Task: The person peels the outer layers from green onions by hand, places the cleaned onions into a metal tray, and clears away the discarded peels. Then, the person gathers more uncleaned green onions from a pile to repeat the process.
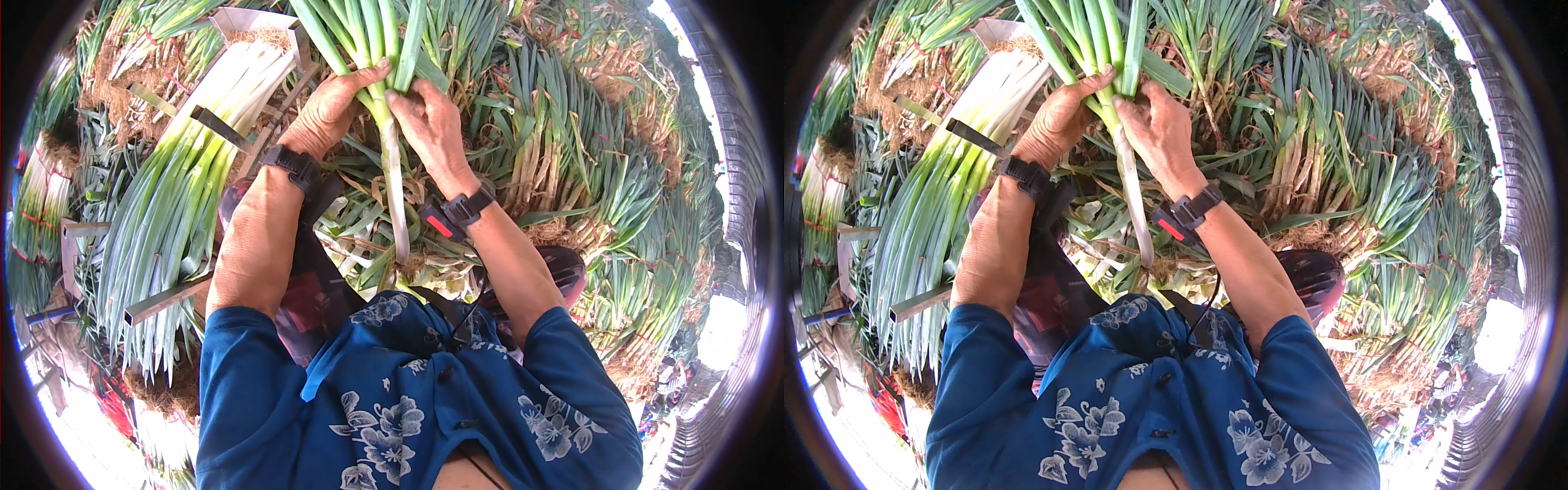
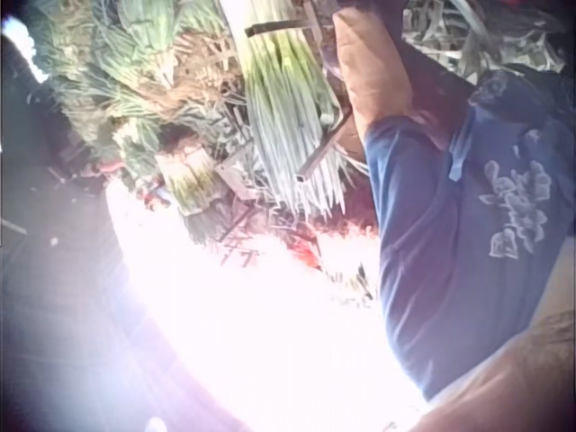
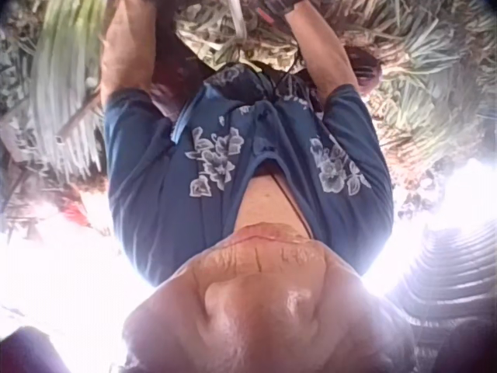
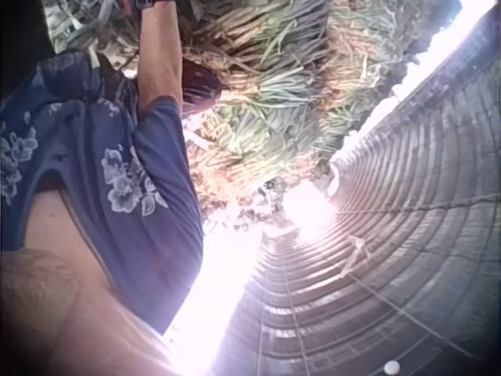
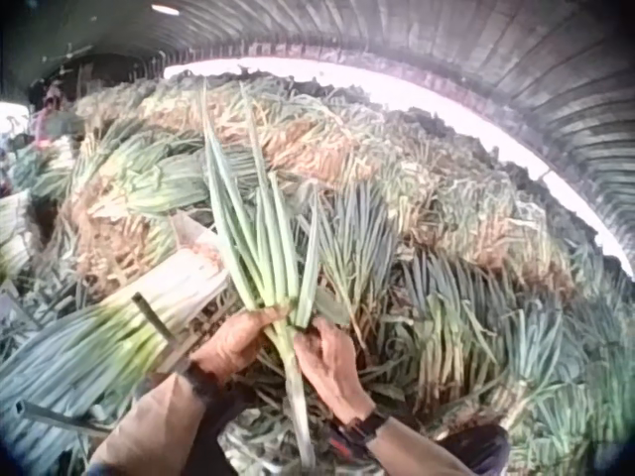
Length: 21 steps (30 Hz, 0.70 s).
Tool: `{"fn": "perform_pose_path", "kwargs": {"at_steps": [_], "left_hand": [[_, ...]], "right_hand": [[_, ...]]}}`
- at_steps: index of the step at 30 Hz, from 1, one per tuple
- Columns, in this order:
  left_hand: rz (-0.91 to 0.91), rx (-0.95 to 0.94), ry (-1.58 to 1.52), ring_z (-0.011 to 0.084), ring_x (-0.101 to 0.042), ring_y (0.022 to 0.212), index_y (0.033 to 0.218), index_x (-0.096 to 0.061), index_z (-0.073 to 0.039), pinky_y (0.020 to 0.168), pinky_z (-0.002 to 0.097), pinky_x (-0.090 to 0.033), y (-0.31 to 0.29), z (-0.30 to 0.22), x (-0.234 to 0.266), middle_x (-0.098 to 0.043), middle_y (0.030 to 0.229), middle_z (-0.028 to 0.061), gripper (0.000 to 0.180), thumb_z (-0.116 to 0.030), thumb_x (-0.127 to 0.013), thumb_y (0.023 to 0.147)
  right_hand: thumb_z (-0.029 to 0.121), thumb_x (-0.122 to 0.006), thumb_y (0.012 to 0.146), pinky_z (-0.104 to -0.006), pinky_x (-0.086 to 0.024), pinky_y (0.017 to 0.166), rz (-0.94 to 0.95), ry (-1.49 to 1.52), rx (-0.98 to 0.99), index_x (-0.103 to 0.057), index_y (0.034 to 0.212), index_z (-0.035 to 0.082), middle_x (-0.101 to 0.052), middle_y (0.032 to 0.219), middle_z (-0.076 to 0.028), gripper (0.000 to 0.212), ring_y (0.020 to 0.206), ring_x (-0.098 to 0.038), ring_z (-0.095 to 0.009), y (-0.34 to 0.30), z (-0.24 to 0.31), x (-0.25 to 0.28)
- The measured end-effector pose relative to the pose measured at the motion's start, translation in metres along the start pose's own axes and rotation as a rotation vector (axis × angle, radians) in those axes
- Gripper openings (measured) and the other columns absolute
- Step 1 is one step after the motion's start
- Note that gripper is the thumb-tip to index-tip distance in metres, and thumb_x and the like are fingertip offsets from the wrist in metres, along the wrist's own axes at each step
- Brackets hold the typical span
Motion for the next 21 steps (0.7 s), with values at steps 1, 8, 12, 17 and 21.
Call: {"fn": "perform_pose_path", "kwargs": {"at_steps": [1,8,12,17,21], "left_hand": [[-0.016,-0.005,-0.017,0.0161,-0.059,0.090,0.116,-0.056,-0.004,0.078,0.0310,-0.047,-0.001,0.001,-0.001,-0.063,0.103,0.0049,0.040,-0.026,-0.067,0.085],[-0.027,-0.008,-0.119,0.0187,-0.059,0.095,0.118,-0.055,-0.004,0.084,0.0346,-0.047,0.004,0.006,-0.001,-0.062,0.106,0.0056,0.039,-0.024,-0.065,0.086],[-0.069,-0.006,-0.189,0.0195,-0.058,0.095,0.116,-0.056,-0.005,0.086,0.0352,-0.046,0.003,0.007,0.002,-0.062,0.105,0.0053,0.037,-0.024,-0.065,0.086],[-0.013,-0.004,-0.247,0.0213,-0.061,0.089,0.111,-0.059,-0.006,0.081,0.0360,-0.049,0.004,0.012,-0.007,-0.063,0.097,0.0059,0.031,-0.023,-0.065,0.086],[0.047,-0.023,-0.314,0.0309,-0.063,0.089,0.113,-0.051,-0.002,0.081,0.0457,-0.053,0.013,0.003,0.001,-0.060,0.095,0.0125,0.038,-0.026,-0.064,0.087]], "right_hand": [[0.016,-0.065,0.082,-0.0258,-0.049,0.059,-0.062,0.038,0.065,-0.059,0.093,-0.003,-0.065,0.071,-0.007,0.023,0.062,-0.060,-0.009,0.001,0.002,0.001],[0.009,-0.062,0.082,-0.0200,-0.036,0.054,-0.204,0.586,-0.134,-0.059,0.084,0.001,-0.050,0.070,0.005,0.008,0.061,-0.043,-0.003,-0.007,-0.012,-0.002],[0.008,-0.062,0.083,-0.0202,-0.035,0.060,-0.209,0.662,-0.108,-0.059,0.081,0.004,-0.051,0.073,0.006,0.006,0.066,-0.043,-0.003,-0.017,-0.003,-0.002],[0.001,-0.058,0.087,-0.0193,-0.041,0.060,-0.202,0.552,0.111,-0.056,0.090,0.001,-0.056,0.078,0.003,0.003,0.067,-0.048,-0.003,-0.027,0.013,0.014],[0.001,-0.059,0.087,-0.0201,-0.044,0.064,-0.153,0.539,0.117,-0.059,0.098,0.000,-0.062,0.085,-0.001,0.011,0.072,-0.054,-0.005,-0.050,0.016,0.030]]}}
Point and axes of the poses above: each hand's wrist, its own y-axis towards the middle knuckle, its own x-axis out of the back of the hand, z = x × y, the point moved 9 cm from there along y, towards the middle knuckle
